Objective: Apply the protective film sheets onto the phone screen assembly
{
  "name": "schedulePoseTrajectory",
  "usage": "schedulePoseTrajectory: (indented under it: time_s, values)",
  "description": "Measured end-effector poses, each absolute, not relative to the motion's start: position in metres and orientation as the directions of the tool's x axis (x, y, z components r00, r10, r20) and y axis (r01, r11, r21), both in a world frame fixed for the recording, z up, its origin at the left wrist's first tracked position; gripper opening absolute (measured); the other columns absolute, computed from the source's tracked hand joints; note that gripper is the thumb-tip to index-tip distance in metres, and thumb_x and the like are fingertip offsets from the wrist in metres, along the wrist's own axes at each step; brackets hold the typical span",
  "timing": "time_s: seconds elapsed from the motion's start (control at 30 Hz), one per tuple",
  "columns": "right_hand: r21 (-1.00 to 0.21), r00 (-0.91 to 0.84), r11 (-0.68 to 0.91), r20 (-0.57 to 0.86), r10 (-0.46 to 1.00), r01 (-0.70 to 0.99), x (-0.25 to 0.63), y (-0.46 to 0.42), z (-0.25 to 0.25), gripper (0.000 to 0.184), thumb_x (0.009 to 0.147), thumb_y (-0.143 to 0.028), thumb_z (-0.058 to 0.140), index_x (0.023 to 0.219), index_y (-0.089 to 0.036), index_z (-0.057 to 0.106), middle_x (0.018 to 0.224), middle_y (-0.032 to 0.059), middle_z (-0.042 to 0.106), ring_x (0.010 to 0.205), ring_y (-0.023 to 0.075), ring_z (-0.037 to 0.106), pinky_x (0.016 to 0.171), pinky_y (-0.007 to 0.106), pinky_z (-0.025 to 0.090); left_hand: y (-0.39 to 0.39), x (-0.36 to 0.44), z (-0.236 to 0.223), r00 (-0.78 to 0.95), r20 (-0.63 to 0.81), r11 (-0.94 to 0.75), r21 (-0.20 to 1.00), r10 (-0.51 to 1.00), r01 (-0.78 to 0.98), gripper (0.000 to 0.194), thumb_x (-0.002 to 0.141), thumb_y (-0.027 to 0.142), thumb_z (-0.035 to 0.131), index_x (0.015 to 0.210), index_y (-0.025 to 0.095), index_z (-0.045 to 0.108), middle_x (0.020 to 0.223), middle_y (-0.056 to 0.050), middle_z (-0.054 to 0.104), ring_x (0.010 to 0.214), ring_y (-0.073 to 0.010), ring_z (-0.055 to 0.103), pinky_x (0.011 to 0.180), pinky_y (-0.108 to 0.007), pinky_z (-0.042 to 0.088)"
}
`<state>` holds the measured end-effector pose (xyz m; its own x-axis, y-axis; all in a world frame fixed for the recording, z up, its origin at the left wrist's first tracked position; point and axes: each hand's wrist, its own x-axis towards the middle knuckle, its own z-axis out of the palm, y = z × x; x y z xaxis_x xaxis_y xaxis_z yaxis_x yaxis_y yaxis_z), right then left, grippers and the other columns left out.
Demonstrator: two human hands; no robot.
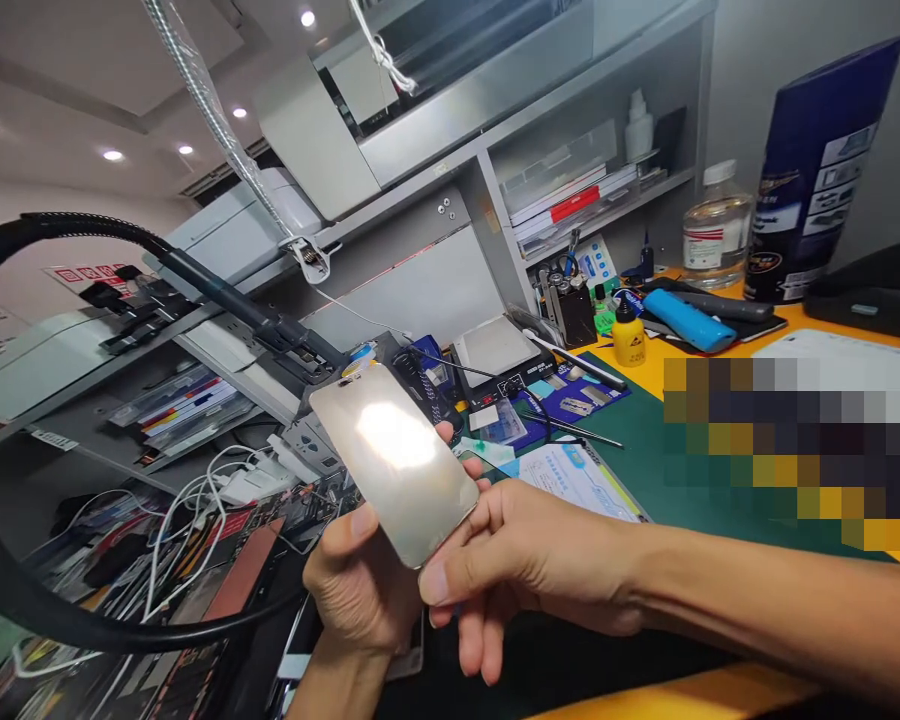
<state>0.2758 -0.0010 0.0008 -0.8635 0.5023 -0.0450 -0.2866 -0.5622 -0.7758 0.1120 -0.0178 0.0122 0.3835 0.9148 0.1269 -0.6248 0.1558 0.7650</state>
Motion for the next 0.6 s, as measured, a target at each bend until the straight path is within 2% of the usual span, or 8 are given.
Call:
schedulePoseTrajectory:
  time_s: [0.27,0.4,0.6]
  values:
    - [-0.754,-0.887,-0.599,-0.049,0.459,-0.268,0.2779,-0.0015,0.0022,0.019,0.077,-0.027,0.077,0.080,-0.008,0.075,0.062,0.0045,0.070,0.053,0.0102,0.066,0.052,0.016,0.058,-0.0173,0.1080,0.0128,0.348,0.121,0.124,0.786,0.930,-0.605,0.071,0.075,0.038,0.060,0.139,0.009,0.056,0.118,-0.019,0.072,0.120,-0.0410,0.061,0.104,-0.058,0.042]
    - [-0.722,-0.902,-0.639,-0.049,0.429,-0.265,0.2790,0.0002,0.0032,0.019,0.078,-0.026,0.075,0.082,-0.007,0.076,0.063,0.0045,0.070,0.054,0.0102,0.066,0.052,0.017,0.059,-0.0177,0.1084,0.0152,0.343,0.053,0.162,0.806,0.938,-0.569,0.076,0.070,0.041,0.064,0.140,0.010,0.055,0.116,-0.018,0.073,0.107,-0.0358,0.067,0.105,-0.053,0.041]
    - [-0.716,-0.904,-0.650,-0.064,0.424,-0.254,0.2787,0.0008,0.0027,0.018,0.077,-0.025,0.075,0.080,-0.008,0.076,0.064,0.0053,0.071,0.054,0.0108,0.067,0.053,0.017,0.058,-0.0184,0.1084,0.0167,0.340,0.038,0.167,0.816,0.940,-0.554,0.078,0.069,0.043,0.066,0.140,0.013,0.055,0.107,-0.014,0.075,0.105,-0.0363,0.068,0.108,-0.056,0.038]
